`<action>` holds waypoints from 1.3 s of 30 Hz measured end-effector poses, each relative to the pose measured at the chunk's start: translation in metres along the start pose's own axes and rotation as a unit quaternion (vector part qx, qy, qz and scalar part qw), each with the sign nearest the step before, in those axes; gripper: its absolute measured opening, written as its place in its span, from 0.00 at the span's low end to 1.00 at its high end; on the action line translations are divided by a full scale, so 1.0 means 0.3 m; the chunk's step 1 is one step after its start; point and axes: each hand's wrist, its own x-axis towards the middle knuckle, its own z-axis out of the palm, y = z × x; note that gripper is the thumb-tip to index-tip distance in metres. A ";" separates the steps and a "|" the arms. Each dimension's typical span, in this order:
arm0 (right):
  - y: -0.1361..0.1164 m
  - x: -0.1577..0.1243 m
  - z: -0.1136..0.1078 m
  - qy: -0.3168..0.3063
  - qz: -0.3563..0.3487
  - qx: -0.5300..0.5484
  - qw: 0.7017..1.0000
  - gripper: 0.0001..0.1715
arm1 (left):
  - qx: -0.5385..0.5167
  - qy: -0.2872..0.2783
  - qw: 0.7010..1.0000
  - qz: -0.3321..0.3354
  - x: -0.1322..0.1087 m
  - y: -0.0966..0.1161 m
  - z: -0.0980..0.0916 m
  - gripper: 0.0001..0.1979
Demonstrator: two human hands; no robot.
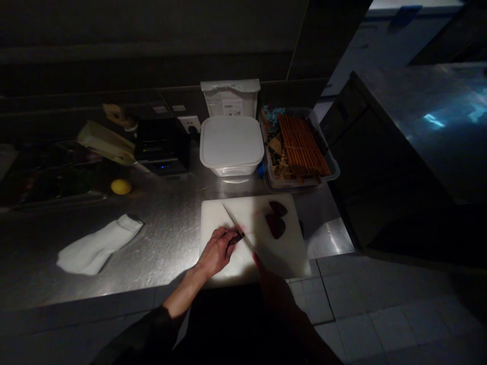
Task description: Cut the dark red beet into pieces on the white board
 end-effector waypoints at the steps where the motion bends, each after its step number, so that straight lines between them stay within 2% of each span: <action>1: 0.006 -0.005 -0.006 0.012 -0.004 0.018 1.000 0.33 | -0.019 0.011 1.000 -0.006 -0.002 -0.005 -0.004 0.16; 3: 0.020 -0.022 -0.019 0.054 -0.008 0.069 0.996 0.32 | -0.095 0.044 0.994 -0.041 -0.009 -0.021 -0.012 0.16; 5: 0.034 -0.046 -0.033 0.102 -0.007 0.123 0.987 0.32 | -0.230 0.069 0.964 -0.116 -0.021 -0.039 -0.018 0.17; 6: 0.040 -0.058 -0.039 0.121 -0.004 0.142 0.982 0.32 | -0.309 0.074 0.935 -0.160 -0.028 -0.045 -0.020 0.19; 9: 0.056 -0.091 -0.056 0.137 0.006 0.167 0.976 0.31 | -0.507 0.065 0.818 -0.262 -0.055 -0.049 -0.024 0.23; 11: 0.062 -0.105 -0.060 0.134 0.008 0.176 0.975 0.31 | -0.590 0.059 0.753 -0.285 -0.070 -0.039 -0.026 0.20; 14: 0.061 -0.117 -0.056 0.111 0.011 0.194 0.975 0.32 | -0.671 0.053 0.681 -0.288 -0.085 -0.022 -0.029 0.17; 17: 0.053 -0.123 -0.047 0.090 0.011 0.203 0.975 0.32 | -0.711 0.045 0.640 -0.288 -0.097 -0.018 -0.029 0.18; 22: 0.042 -0.132 -0.034 0.087 0.009 0.191 0.978 0.32 | -0.727 0.028 0.625 -0.283 -0.123 -0.032 -0.024 0.17; 24: 0.044 -0.137 -0.030 0.092 0.016 0.176 0.980 0.32 | -0.718 0.025 0.638 -0.278 -0.131 -0.035 -0.026 0.16; 28: 0.056 -0.144 -0.026 0.103 0.011 0.168 0.980 0.33 | -0.625 0.052 0.736 -0.255 -0.140 -0.030 -0.025 0.17; 31: 0.062 -0.147 -0.026 0.099 0.014 0.171 0.980 0.33 | -0.481 0.116 0.840 -0.221 -0.142 -0.022 -0.002 0.20; 33: 0.062 -0.148 -0.025 0.096 0.019 0.171 0.980 0.33 | -0.310 0.148 0.925 -0.162 -0.146 -0.015 0.025 0.21; 34: 0.060 -0.148 -0.025 0.094 0.021 0.170 0.981 0.33 | -0.218 0.150 0.956 -0.126 -0.149 -0.012 0.040 0.22; 36: 0.056 -0.149 -0.024 0.092 0.023 0.171 0.981 0.33 | -0.091 0.125 0.985 -0.071 -0.158 -0.008 0.062 0.22; 39: 0.055 -0.151 -0.023 0.091 0.023 0.173 0.980 0.32 | -0.019 0.086 0.996 -0.029 -0.164 -0.023 0.065 0.26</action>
